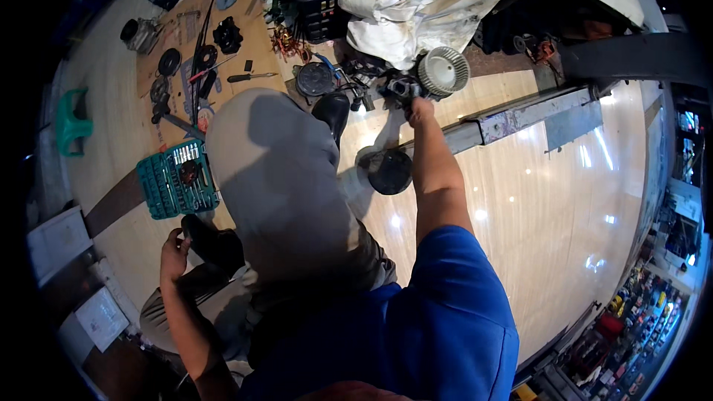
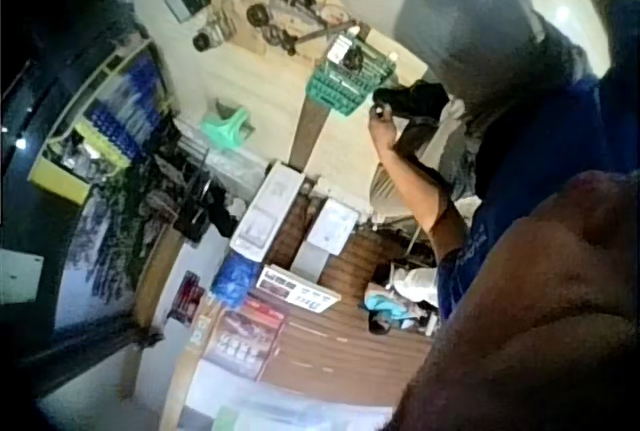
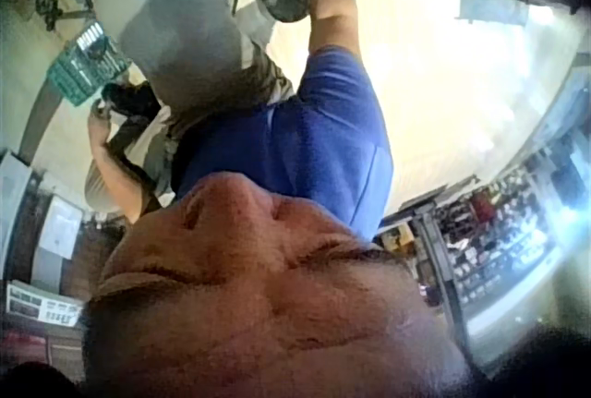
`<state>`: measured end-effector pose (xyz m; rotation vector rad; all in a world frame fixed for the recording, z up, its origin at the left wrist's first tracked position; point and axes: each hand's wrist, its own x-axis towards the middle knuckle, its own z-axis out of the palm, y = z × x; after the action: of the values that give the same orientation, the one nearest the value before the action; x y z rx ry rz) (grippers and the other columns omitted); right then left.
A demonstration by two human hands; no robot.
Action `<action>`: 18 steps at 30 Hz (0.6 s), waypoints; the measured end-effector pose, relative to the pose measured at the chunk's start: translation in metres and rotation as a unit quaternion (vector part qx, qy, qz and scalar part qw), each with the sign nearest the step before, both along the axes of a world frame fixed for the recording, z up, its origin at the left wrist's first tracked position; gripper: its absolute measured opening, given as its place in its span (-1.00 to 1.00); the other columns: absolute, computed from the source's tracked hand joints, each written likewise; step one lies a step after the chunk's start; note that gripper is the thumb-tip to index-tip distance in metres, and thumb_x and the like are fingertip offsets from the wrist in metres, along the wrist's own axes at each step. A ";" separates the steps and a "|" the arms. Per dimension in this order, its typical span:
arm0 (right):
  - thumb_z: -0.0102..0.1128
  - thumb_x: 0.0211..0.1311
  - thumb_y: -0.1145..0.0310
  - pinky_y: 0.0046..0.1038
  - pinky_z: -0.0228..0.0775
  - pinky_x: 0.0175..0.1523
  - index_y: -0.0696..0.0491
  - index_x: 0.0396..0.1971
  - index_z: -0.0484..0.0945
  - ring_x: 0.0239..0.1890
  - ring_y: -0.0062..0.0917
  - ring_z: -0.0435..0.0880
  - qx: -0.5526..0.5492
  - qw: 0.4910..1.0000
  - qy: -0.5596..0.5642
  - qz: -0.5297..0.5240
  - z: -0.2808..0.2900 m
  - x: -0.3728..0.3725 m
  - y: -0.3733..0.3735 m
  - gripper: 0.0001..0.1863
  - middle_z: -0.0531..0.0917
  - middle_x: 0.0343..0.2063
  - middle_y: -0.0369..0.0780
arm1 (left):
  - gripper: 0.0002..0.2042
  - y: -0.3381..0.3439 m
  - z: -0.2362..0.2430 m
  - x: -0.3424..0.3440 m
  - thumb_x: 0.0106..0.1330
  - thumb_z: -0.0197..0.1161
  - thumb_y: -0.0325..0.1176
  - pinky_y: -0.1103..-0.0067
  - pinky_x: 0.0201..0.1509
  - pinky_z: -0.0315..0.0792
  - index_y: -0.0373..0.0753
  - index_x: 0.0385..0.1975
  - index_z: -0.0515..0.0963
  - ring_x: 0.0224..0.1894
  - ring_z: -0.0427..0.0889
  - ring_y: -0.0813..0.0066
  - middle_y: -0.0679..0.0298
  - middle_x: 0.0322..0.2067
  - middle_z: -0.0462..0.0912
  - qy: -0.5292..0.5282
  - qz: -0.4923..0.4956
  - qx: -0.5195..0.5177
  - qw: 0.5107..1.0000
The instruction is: The person uses pliers and a screwdriver to work on a small motor component, including prying wires and holding the part for closer activity.
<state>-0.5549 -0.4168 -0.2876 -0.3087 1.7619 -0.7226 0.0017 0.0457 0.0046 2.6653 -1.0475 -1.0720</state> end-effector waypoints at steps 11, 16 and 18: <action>-0.03 0.10 0.49 -0.39 0.29 -0.62 0.07 -0.54 0.47 -0.70 -0.40 0.45 0.028 1.000 -0.010 -0.007 -0.025 -0.002 0.017 -0.90 0.51 -0.60 -0.13 | -0.64 -0.014 -0.002 -0.003 0.32 0.18 -0.36 0.42 -0.32 0.44 -0.36 0.06 0.40 -0.45 0.59 0.26 0.03 -0.47 0.62 -0.006 -0.042 0.002 0.999; -0.01 0.11 0.52 -0.40 0.24 -0.67 0.08 -0.56 0.41 -0.78 -0.41 0.39 0.030 0.988 0.000 0.152 -0.033 0.013 0.043 -0.91 0.49 -0.66 -0.14 | -0.65 -0.019 0.004 -0.007 0.32 0.18 -0.37 0.48 -0.38 0.40 -0.36 0.06 0.41 -0.51 0.51 0.40 0.14 -0.53 0.58 0.013 -0.025 0.007 1.000; 0.03 0.13 0.52 -0.42 0.22 -0.68 0.10 -0.55 0.42 -0.77 -0.42 0.40 0.064 0.995 -0.077 -0.026 -0.016 0.026 0.046 -0.91 0.48 -0.67 -0.15 | -0.66 -0.017 0.002 -0.009 0.32 0.18 -0.38 0.49 -0.39 0.39 -0.36 0.06 0.42 -0.53 0.49 0.43 0.16 -0.54 0.56 0.016 -0.007 0.005 1.000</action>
<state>-0.5285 -0.3708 -0.3040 -0.1171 1.6652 -0.6496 -0.0075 0.0283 0.0062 2.6426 -1.0590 -1.1227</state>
